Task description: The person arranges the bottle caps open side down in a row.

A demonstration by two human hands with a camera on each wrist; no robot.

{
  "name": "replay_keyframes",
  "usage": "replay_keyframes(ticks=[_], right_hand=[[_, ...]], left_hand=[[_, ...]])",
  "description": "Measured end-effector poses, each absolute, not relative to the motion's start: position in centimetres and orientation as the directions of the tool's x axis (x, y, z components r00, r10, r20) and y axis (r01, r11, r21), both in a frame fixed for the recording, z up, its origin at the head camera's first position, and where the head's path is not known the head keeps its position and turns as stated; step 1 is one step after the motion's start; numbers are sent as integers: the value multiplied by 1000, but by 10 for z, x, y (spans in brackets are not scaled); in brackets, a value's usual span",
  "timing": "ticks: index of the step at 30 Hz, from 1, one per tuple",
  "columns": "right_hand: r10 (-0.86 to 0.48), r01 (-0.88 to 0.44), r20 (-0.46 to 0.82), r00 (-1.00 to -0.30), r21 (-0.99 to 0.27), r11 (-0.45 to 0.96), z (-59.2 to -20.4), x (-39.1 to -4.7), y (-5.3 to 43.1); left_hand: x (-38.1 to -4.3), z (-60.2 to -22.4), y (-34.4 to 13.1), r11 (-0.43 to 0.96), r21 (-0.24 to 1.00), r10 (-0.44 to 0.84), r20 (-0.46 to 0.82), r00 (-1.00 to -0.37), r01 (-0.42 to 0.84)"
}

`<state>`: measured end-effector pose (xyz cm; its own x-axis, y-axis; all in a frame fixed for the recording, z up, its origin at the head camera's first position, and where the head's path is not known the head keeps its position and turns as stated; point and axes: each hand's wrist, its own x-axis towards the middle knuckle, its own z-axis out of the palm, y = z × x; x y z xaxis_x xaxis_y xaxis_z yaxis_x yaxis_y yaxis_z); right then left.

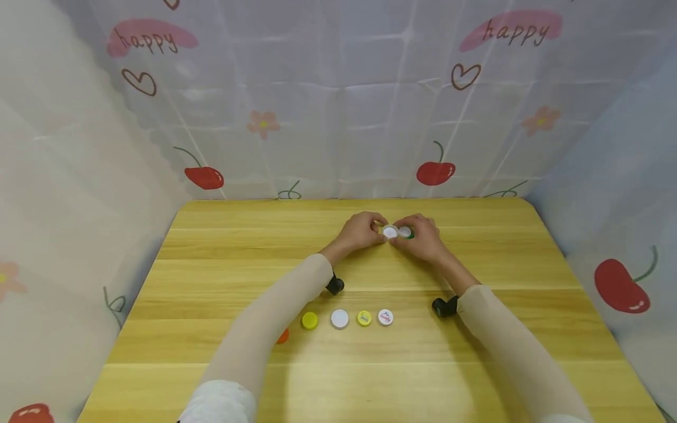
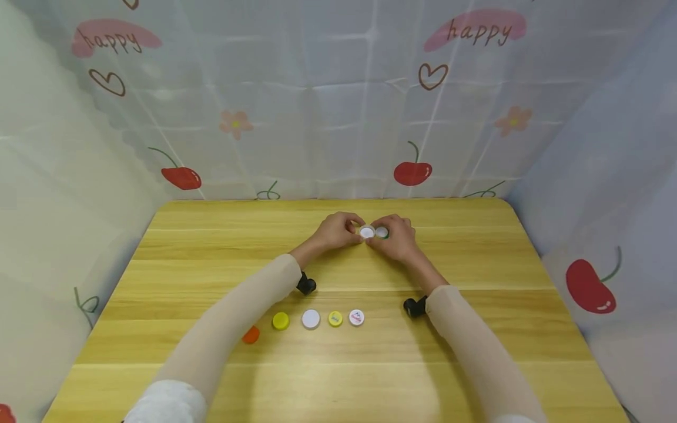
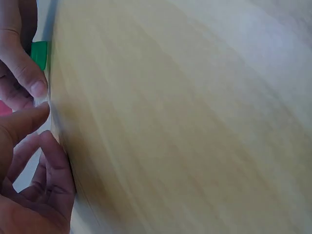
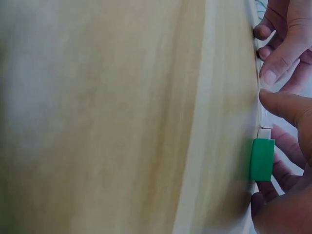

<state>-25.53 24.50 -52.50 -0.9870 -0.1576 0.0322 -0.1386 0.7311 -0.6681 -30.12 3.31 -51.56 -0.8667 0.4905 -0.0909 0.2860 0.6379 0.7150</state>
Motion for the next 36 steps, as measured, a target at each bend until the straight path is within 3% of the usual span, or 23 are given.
replay_keyframes(ticks=[8,17,29,36], right_hand=[[-141,-125,34,-989,-691,712,-524,-257,244],[-255,-314,189,-948,-671,672,-522,-253,240],[-242,-426,352,-904,-783,454,-507,-190,222],[-315,-538,444,-839,-763,357,-501,-156,209]], left_hand=[[-301,-513,31,656,698,486,-97,-869,288],[-297,-515,7,498,788,596,-9,-803,361],[-234,-501,-31,252,889,596,169,-785,382],[-187,-496,-51,180,911,566,213,-796,372]])
